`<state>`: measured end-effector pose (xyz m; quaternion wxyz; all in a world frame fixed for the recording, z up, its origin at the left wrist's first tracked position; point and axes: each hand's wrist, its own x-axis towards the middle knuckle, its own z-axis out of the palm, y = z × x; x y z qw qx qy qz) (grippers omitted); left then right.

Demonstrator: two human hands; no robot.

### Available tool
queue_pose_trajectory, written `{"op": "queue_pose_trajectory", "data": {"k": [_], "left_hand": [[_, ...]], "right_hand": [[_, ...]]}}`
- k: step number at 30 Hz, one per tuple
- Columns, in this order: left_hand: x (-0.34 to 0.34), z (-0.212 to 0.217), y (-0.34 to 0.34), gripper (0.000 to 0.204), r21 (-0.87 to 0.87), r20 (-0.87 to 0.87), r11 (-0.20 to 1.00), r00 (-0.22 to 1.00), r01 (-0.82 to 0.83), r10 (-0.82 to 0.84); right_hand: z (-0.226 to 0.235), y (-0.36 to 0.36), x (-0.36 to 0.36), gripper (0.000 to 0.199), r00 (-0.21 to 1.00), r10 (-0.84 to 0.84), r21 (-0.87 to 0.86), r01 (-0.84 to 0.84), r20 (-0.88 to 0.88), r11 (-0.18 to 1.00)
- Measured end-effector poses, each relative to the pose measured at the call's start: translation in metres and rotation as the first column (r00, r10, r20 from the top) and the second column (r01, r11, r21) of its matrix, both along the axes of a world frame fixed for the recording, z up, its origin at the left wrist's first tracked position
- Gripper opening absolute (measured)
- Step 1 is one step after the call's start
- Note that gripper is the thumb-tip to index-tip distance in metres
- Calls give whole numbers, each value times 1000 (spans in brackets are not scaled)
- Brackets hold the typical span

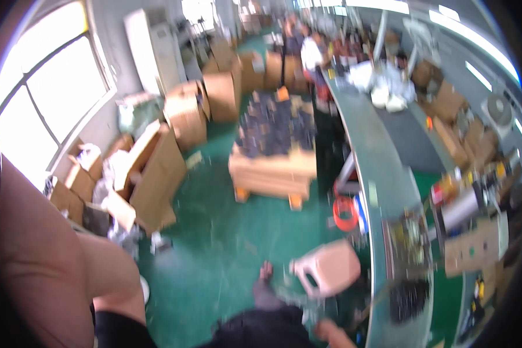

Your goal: Unpack bicycle saddles from a cardboard box using a utility knife and organize them on a workbench.

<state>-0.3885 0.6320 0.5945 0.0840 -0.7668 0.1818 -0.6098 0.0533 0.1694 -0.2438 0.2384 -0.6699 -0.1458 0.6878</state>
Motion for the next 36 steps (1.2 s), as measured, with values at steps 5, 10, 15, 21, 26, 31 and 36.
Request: {"op": "queue_pose_trajectory", "data": {"k": [5,10,15,21,26,31,36], "left_hand": [[45,45,87,45,291,25,957,1000,11,-19],[73,51,171,42,200,-69,978,995,-55,70],[98,-28,228,40,-176,-233,982,966,69,-110],[32,-23,350,37,-321,-240,921,922,220,-304],[121,-42,388,26,-577,-267,702,715,419,-646],[208,-34,467,16,-876,5,-2,5,483,-1000],[242,-12,565,25,-882,359,-440,-365,167,-859]], "right_hand": [[-7,299,112,18,995,-5,203,27,-104,979],[37,408,44,26,957,63,29,-57,-282,998],[256,562,42,28,473,335,19,-599,815,801],[294,637,61,40,617,36,267,-392,786,880],[235,650,54,46,523,316,-44,-467,791,883],[229,670,19,50,612,484,-181,-489,626,853],[240,736,11,47,722,285,-8,-361,631,933]]}}
